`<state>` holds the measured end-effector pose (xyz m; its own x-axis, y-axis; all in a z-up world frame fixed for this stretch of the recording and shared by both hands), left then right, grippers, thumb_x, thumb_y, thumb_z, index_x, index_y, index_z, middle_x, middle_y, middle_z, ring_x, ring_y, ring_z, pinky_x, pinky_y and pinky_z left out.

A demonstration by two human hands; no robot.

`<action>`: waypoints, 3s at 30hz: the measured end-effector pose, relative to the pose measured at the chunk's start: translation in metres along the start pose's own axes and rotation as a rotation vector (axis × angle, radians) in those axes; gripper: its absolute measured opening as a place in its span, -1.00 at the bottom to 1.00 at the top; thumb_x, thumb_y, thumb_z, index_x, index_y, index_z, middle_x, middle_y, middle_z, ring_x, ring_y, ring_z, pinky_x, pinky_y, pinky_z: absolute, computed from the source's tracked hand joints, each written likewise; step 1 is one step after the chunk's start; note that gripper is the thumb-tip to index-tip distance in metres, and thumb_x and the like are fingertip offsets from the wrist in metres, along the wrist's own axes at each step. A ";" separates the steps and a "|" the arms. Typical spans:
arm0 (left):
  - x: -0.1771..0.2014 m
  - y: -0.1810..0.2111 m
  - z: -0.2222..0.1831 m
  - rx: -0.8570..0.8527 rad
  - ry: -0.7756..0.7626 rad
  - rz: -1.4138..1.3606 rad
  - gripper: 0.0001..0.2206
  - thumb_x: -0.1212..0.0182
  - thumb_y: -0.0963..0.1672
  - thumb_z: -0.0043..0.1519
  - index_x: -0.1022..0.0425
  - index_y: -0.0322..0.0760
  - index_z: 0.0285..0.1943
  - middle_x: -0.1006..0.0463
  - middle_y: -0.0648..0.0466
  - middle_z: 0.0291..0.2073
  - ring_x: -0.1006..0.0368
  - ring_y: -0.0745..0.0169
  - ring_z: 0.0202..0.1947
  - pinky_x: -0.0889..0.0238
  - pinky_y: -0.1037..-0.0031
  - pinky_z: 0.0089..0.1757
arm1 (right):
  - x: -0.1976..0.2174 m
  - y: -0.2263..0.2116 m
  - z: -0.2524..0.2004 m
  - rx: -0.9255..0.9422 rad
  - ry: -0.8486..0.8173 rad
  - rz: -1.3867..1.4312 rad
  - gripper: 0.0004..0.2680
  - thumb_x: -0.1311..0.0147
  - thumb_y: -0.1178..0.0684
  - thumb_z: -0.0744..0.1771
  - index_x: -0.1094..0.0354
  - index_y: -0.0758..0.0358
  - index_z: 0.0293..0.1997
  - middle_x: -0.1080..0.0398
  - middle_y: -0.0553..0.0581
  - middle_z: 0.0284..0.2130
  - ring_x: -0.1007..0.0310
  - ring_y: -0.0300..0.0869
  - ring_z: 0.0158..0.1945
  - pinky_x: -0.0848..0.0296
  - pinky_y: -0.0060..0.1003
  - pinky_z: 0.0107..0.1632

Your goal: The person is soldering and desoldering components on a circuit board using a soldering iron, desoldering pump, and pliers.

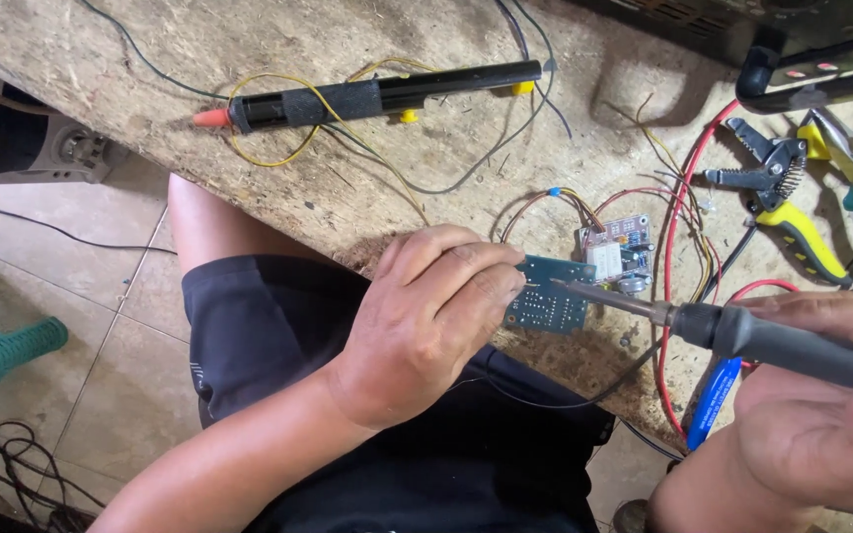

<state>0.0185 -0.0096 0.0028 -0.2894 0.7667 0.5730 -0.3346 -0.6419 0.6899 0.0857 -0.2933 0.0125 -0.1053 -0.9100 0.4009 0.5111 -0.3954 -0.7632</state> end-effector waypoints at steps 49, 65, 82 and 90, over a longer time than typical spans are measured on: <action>0.000 -0.014 0.003 -0.119 -0.124 0.059 -0.92 -0.13 -0.20 0.41 -0.51 -0.35 -0.01 -0.57 0.03 0.04 -0.42 0.01 -0.07 -0.27 0.26 -0.15 | -0.025 -0.027 0.010 -0.173 -0.091 -0.111 -0.59 0.34 -0.01 0.46 -0.11 0.71 -0.42 -0.23 0.73 -0.43 -0.35 0.37 -0.40 -0.40 0.02 -0.20; -0.001 -0.014 0.003 -0.122 -0.122 0.072 -0.93 -0.15 -0.20 0.41 -0.51 -0.33 -0.02 -0.57 0.06 0.02 -0.41 0.04 -0.09 -0.26 0.27 -0.15 | -0.024 -0.031 0.005 -0.184 -0.021 -0.163 -0.60 0.29 0.05 0.51 -0.18 0.71 -0.38 -0.22 0.57 -0.48 -0.35 0.27 -0.39 -0.46 -0.06 -0.08; 0.001 -0.014 0.005 -0.127 -0.102 0.064 -0.93 -0.12 -0.21 0.43 -0.51 -0.33 -0.03 -0.57 0.06 0.00 -0.42 0.05 -0.10 -0.25 0.31 -0.13 | 0.025 0.026 -0.011 -0.099 -0.136 -0.083 -0.37 0.44 -0.44 0.51 -0.17 0.64 -0.05 -0.26 0.60 -0.23 -0.42 0.37 -0.12 -0.54 0.11 0.05; 0.000 -0.015 0.003 -0.126 -0.116 0.056 -0.92 -0.13 -0.21 0.42 -0.51 -0.34 -0.01 -0.57 0.04 0.02 -0.42 0.03 -0.08 -0.25 0.28 -0.14 | 0.018 0.016 -0.011 -0.175 -0.046 -0.127 -0.42 0.39 -0.39 0.51 -0.21 0.60 -0.02 -0.26 0.52 -0.24 -0.43 0.31 -0.12 -0.55 0.08 0.06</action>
<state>0.0261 -0.0001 -0.0061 -0.2077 0.7212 0.6609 -0.4333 -0.6735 0.5988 0.0826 -0.3175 0.0021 -0.1179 -0.8466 0.5190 0.3397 -0.5255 -0.7800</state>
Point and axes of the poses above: each hand's wrist, its own z-axis towards the middle knuckle, its own x-axis out of the back of the hand, y = z × x, the point moved 2 cm from there along z, towards the middle knuckle
